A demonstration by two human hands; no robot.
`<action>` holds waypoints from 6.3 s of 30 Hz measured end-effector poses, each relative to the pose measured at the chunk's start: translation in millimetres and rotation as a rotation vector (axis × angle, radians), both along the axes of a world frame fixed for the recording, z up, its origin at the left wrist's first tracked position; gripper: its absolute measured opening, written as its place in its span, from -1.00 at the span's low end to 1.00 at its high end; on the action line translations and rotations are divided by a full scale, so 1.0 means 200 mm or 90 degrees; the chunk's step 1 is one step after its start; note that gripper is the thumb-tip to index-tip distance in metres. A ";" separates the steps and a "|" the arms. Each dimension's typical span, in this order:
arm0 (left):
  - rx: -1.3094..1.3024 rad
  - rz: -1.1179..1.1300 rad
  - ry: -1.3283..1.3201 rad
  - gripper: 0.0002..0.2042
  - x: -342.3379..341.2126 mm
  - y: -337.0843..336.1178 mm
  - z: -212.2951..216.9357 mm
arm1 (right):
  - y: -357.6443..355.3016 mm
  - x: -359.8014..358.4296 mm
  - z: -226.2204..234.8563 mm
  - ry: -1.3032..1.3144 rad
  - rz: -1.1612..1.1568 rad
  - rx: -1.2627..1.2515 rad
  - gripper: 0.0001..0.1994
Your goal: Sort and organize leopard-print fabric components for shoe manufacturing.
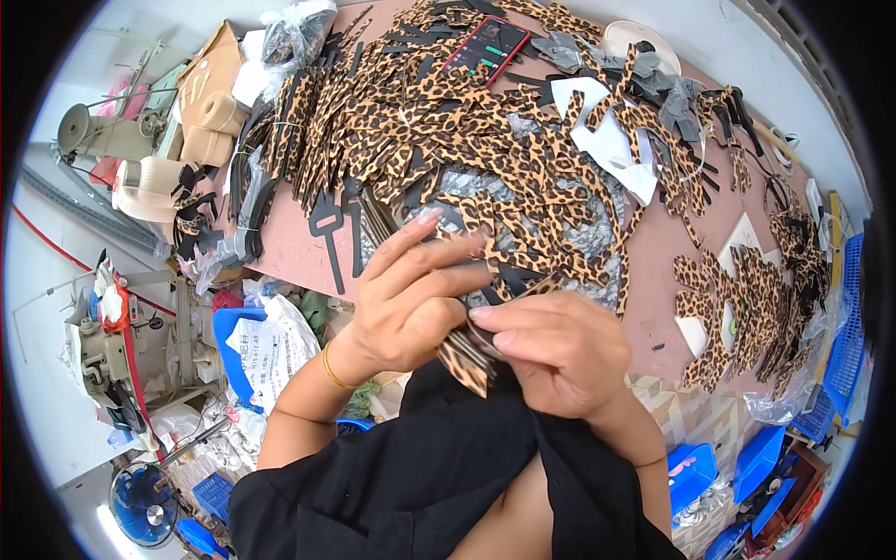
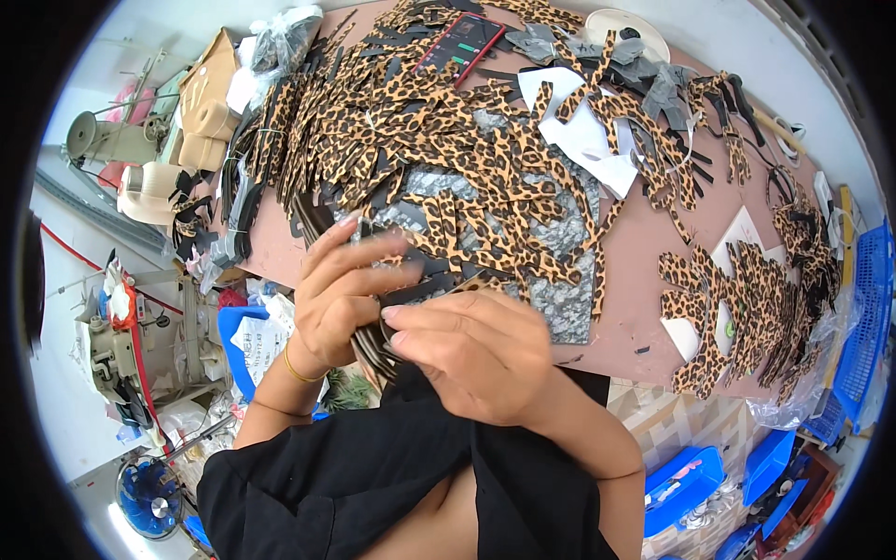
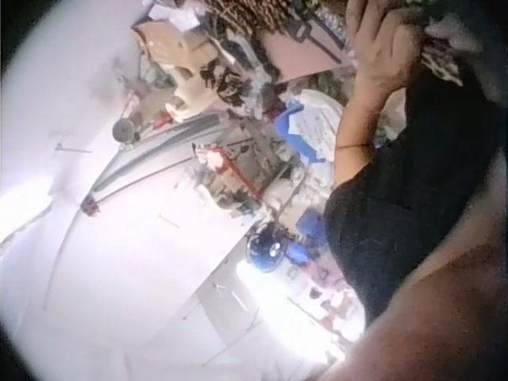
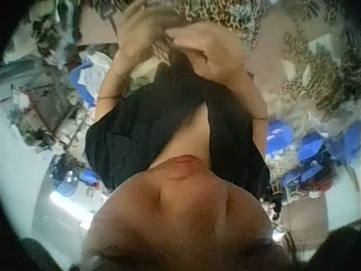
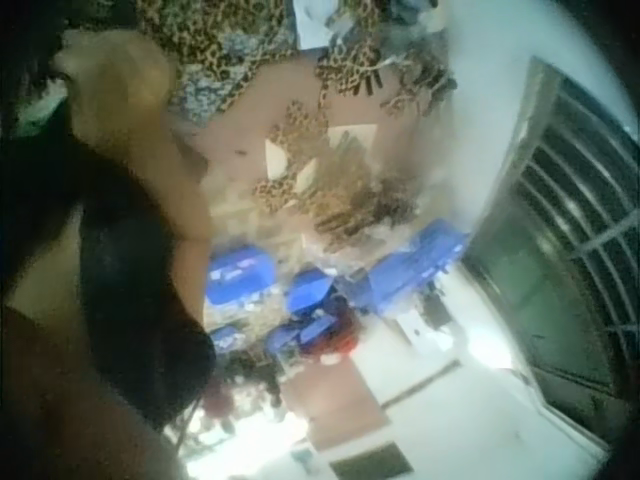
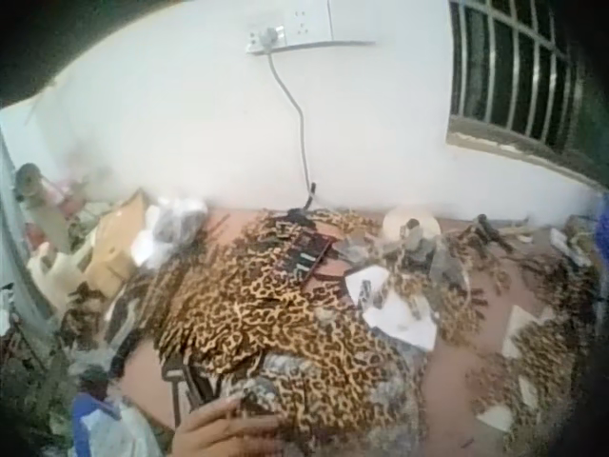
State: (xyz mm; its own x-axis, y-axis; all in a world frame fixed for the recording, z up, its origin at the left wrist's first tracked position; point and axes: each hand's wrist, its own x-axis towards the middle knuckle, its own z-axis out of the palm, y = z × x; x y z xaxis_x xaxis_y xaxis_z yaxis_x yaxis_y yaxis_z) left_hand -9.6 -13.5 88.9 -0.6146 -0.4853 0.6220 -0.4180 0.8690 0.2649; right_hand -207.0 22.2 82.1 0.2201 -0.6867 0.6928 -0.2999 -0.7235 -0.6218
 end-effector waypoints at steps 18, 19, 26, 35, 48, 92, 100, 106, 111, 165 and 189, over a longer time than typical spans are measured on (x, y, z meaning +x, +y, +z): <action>0.149 0.311 0.112 -0.74 0.37 0.00 -0.19 | -0.64 -0.02 -0.48 0.378 -0.235 0.080 -0.50; 0.174 0.342 0.145 -0.74 0.38 -0.01 -0.21 | -0.59 -0.02 -0.45 0.355 -0.221 0.037 -0.52; 0.202 0.324 0.152 -0.73 0.38 -0.07 -0.23 | -0.39 -0.02 -0.36 0.427 -0.067 0.115 -0.52; 0.242 0.354 0.237 -0.81 0.46 -0.09 -0.28 | -0.65 -0.32 -0.34 0.242 -0.274 0.332 -0.81; 0.230 0.284 0.180 -0.79 0.35 -0.20 -0.26 | -1.16 -0.05 -0.56 0.386 -0.198 0.074 -0.84; 0.352 0.296 0.059 -0.82 0.35 -0.17 -0.10 | -0.56 -0.16 -0.45 0.226 -0.195 0.173 -0.90; 0.318 0.269 -0.066 -0.77 0.37 -0.23 -0.09 | -0.77 -0.10 -0.44 0.221 -0.129 0.396 -0.79; 0.314 0.263 -0.111 -0.67 0.32 -0.29 -0.08 | -0.86 0.02 -0.45 0.141 -0.104 0.355 -0.86; 0.258 0.233 -0.211 -0.51 0.25 -0.38 -0.10 | -0.62 0.06 -0.44 0.235 0.057 0.234 -0.95; 0.353 0.278 -0.002 -0.89 0.37 -0.20 -0.01 | -0.75 -0.36 0.16 0.122 -0.058 0.392 -0.66; 0.349 0.243 -0.111 -0.88 0.45 -0.01 -0.07 | -0.33 -0.67 -0.26 -0.099 -0.141 0.549 -0.79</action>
State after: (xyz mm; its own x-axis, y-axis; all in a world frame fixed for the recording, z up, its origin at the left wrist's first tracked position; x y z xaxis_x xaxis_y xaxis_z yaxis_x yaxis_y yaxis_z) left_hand 80.4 -15.3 75.8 -0.4071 -0.9038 0.1319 -0.7447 0.4120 0.5251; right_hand -341.1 -44.2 29.4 -0.0314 -0.9970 -0.0707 -0.2446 0.0763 -0.9666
